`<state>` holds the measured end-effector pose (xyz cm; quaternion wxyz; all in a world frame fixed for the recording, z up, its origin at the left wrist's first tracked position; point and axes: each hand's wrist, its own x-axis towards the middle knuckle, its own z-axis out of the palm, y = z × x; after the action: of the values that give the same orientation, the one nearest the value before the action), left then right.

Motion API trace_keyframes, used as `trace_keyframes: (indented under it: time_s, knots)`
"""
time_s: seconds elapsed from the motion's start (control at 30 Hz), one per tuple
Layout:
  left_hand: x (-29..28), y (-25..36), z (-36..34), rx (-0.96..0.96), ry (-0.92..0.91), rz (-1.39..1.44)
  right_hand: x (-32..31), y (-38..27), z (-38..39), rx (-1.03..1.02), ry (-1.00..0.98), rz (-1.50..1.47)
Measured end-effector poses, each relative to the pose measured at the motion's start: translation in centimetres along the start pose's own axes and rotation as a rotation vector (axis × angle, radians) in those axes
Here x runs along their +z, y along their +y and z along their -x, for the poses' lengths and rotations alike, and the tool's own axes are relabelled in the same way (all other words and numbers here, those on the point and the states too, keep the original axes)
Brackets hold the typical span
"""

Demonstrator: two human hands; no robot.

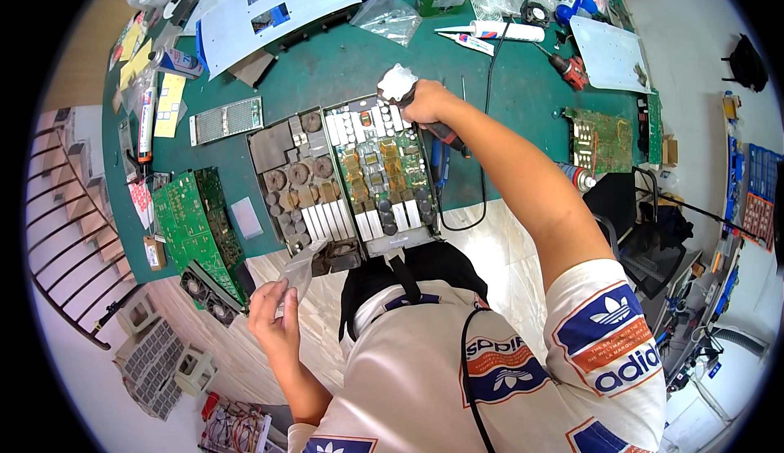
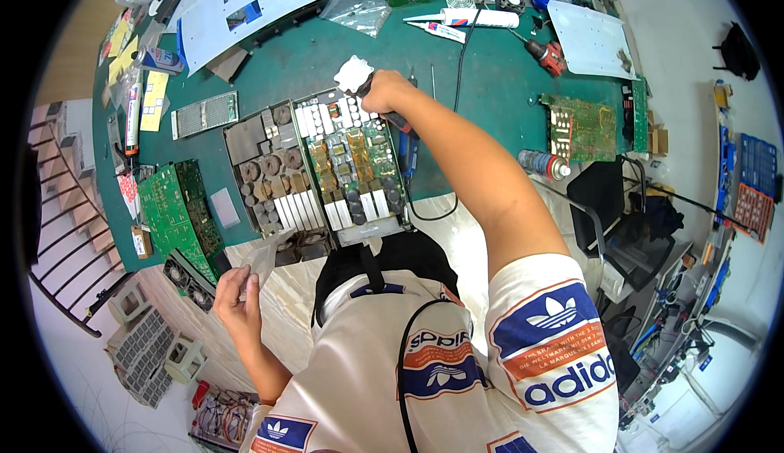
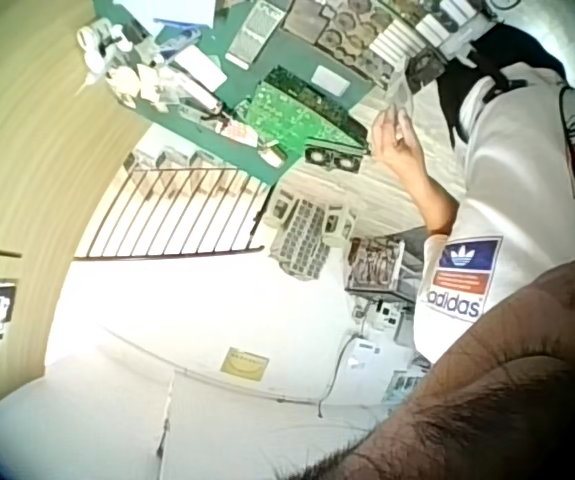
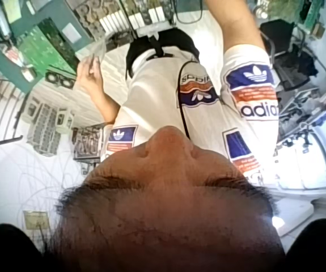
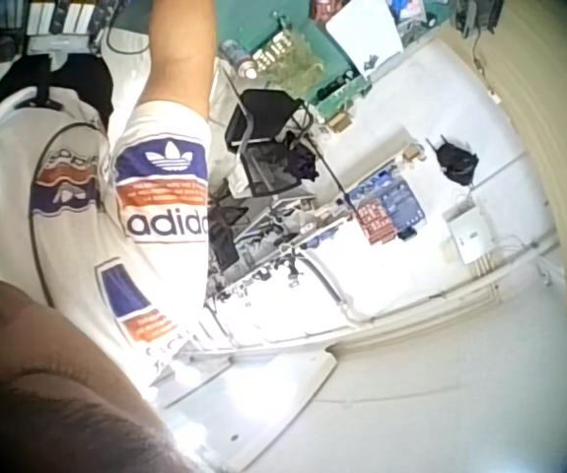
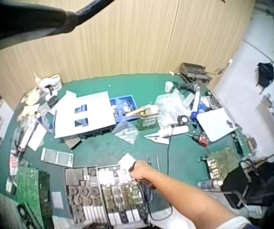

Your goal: The person uses a power drill to loosen screws on an electronic component and then uses a manual screwdriver to manipulate parts of the internal assembly.

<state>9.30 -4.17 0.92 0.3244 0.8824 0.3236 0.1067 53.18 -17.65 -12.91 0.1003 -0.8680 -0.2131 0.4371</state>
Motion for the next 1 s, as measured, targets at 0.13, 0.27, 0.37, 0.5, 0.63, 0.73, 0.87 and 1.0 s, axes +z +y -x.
trace_keyframes:
  time_s: [0.13,0.27,0.37,0.5,0.63,0.73,0.87,1.0]
  knots:
    - [0.0,0.1,0.0,-0.002,0.002,0.000,0.0,-0.5,0.5,-0.023,0.046,0.063]
    - [-0.1,0.0,0.1,-0.004,0.011,0.001,-0.3,-0.8,0.4,0.002,-0.012,0.029]
    - [0.0,0.0,0.1,-0.012,-0.003,0.001,0.5,-0.2,-0.2,-0.009,0.026,0.060]
    - [-0.2,0.3,0.2,-0.033,-0.007,0.003,0.3,-0.2,0.6,-0.009,0.053,-0.030]
    - [-0.1,0.3,0.3,-0.031,0.003,0.014,-0.1,-0.3,1.1,0.008,0.052,-0.048]
    - [-0.1,0.4,0.4,-0.029,0.000,0.015,-0.3,-0.3,1.4,0.019,0.034,-0.072]
    - [0.1,0.4,0.4,-0.016,-0.004,0.013,0.1,0.2,0.9,-0.008,0.035,-0.052]
    - [0.0,0.2,0.4,-0.014,-0.007,0.023,0.6,0.6,0.3,0.001,0.042,-0.055]
